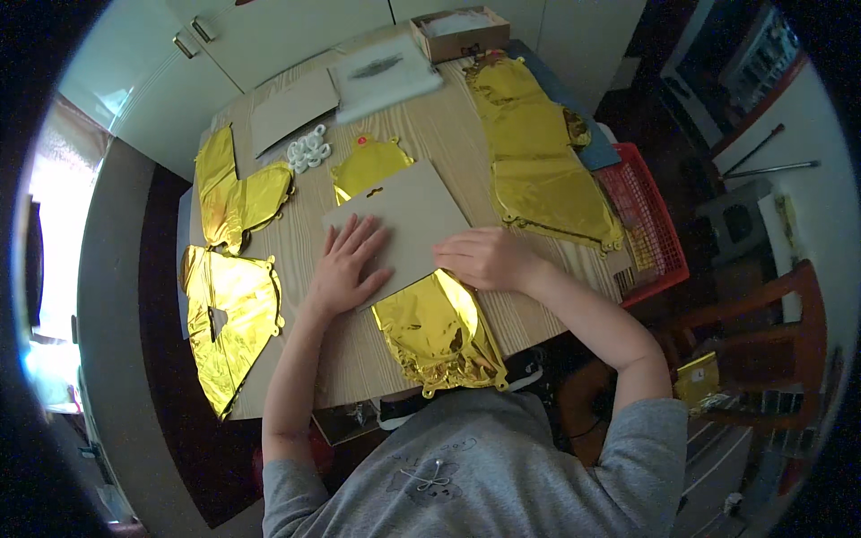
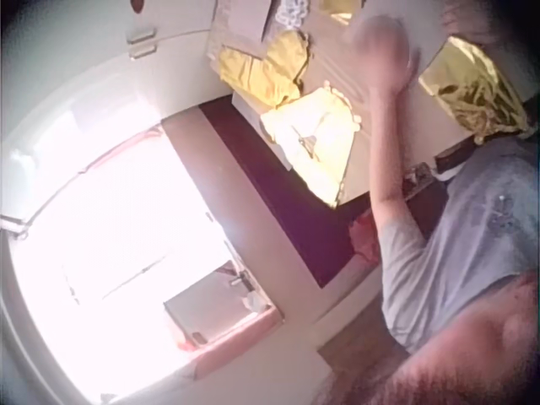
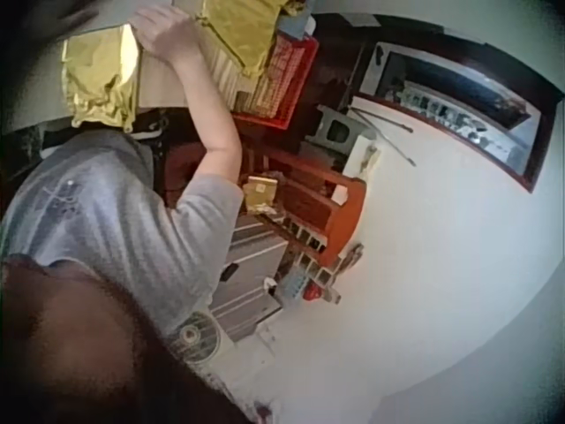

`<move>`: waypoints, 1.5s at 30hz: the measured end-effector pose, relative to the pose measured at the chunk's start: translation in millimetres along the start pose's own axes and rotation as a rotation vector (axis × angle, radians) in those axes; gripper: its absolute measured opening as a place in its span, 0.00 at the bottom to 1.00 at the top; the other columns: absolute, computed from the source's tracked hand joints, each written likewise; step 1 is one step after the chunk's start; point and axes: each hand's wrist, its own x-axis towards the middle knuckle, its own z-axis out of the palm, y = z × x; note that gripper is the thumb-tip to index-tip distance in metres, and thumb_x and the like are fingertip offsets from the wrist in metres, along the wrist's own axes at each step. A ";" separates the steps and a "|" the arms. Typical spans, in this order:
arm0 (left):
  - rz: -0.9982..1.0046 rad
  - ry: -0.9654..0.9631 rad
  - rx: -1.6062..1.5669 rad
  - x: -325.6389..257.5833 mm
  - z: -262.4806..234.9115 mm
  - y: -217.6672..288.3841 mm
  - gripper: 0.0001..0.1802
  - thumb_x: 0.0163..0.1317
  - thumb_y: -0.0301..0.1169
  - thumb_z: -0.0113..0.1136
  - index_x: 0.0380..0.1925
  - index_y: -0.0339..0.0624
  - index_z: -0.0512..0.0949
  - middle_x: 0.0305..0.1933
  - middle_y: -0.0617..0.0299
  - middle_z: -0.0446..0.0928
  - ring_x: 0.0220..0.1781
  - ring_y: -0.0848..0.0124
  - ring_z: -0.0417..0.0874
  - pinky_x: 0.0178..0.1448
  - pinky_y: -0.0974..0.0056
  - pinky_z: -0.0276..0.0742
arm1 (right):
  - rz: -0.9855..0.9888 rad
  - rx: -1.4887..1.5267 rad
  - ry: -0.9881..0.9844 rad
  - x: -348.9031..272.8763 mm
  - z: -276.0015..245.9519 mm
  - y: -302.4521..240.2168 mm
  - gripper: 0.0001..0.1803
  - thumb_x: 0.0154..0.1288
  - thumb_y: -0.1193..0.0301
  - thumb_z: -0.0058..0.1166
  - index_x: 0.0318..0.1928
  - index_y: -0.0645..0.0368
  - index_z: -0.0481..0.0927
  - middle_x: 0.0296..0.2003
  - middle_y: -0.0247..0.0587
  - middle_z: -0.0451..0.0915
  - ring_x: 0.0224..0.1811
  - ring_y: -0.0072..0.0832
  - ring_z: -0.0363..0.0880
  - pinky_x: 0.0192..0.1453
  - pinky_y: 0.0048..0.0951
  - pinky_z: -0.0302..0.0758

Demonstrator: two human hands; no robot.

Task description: Folding gold-colored foil sheets into specific shapes on a workbench.

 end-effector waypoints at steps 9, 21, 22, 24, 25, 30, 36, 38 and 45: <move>0.059 -0.083 0.064 5.6 0.7 -7.9 0.34 0.61 0.55 0.53 0.67 0.62 0.66 0.74 0.59 0.58 0.77 0.51 0.53 0.75 0.35 0.41 | 0.179 -0.030 -0.045 7.6 -0.4 8.1 0.13 0.62 0.67 0.57 0.47 0.54 0.84 0.55 0.40 0.79 0.63 0.36 0.72 0.70 0.41 0.65; 0.081 -0.073 0.011 8.4 -0.8 -9.5 0.27 0.63 0.48 0.52 0.64 0.69 0.70 0.73 0.59 0.60 0.77 0.53 0.54 0.75 0.36 0.41 | 0.241 0.038 -0.096 7.9 4.5 11.4 0.14 0.62 0.66 0.57 0.48 0.51 0.84 0.56 0.40 0.77 0.64 0.38 0.71 0.69 0.42 0.65; 0.090 -0.070 0.019 8.2 -0.2 -9.7 0.26 0.64 0.47 0.52 0.64 0.69 0.71 0.73 0.59 0.61 0.77 0.53 0.55 0.75 0.36 0.41 | 0.244 0.045 -0.095 7.9 6.3 11.9 0.14 0.62 0.66 0.57 0.48 0.51 0.84 0.56 0.40 0.77 0.64 0.38 0.70 0.69 0.42 0.65; 0.082 -0.090 0.006 9.1 -0.9 -9.5 0.26 0.64 0.45 0.51 0.65 0.68 0.70 0.74 0.58 0.59 0.77 0.52 0.53 0.76 0.37 0.39 | 0.253 0.052 -0.088 7.4 8.7 13.6 0.14 0.63 0.66 0.57 0.49 0.51 0.84 0.56 0.40 0.77 0.64 0.38 0.70 0.69 0.43 0.65; 0.080 -0.101 0.000 9.5 -1.0 -9.2 0.26 0.64 0.44 0.51 0.65 0.68 0.70 0.74 0.57 0.58 0.77 0.51 0.52 0.76 0.38 0.38 | 0.257 0.052 -0.086 7.8 8.8 14.1 0.14 0.63 0.66 0.57 0.49 0.51 0.84 0.56 0.40 0.77 0.64 0.38 0.70 0.69 0.43 0.65; 0.052 -0.113 0.005 9.9 -2.6 -8.6 0.26 0.65 0.45 0.51 0.65 0.69 0.70 0.75 0.58 0.58 0.77 0.52 0.52 0.76 0.38 0.38 | 0.271 0.044 -0.071 11.9 10.6 15.6 0.15 0.63 0.66 0.56 0.49 0.50 0.84 0.57 0.40 0.77 0.64 0.38 0.70 0.70 0.42 0.64; 0.073 -0.079 0.046 9.2 0.9 -10.3 0.25 0.65 0.47 0.51 0.64 0.71 0.70 0.74 0.60 0.59 0.77 0.53 0.54 0.75 0.37 0.41 | 0.291 0.058 -0.121 12.0 7.4 14.7 0.17 0.60 0.61 0.60 0.50 0.49 0.83 0.57 0.39 0.76 0.65 0.38 0.68 0.70 0.44 0.62; 0.075 -0.080 0.049 9.3 0.9 -10.2 0.25 0.65 0.47 0.51 0.64 0.72 0.70 0.74 0.60 0.59 0.77 0.53 0.54 0.75 0.37 0.41 | 0.292 0.058 -0.122 11.9 8.9 14.9 0.18 0.59 0.59 0.61 0.49 0.49 0.83 0.57 0.39 0.76 0.65 0.39 0.68 0.70 0.44 0.61; 0.081 -0.124 0.047 9.5 -2.5 -9.0 0.25 0.66 0.45 0.50 0.65 0.71 0.70 0.75 0.59 0.56 0.77 0.52 0.51 0.76 0.36 0.39 | 0.295 0.061 -0.126 11.0 11.3 16.5 0.19 0.58 0.55 0.62 0.48 0.48 0.83 0.55 0.39 0.76 0.65 0.39 0.68 0.71 0.43 0.60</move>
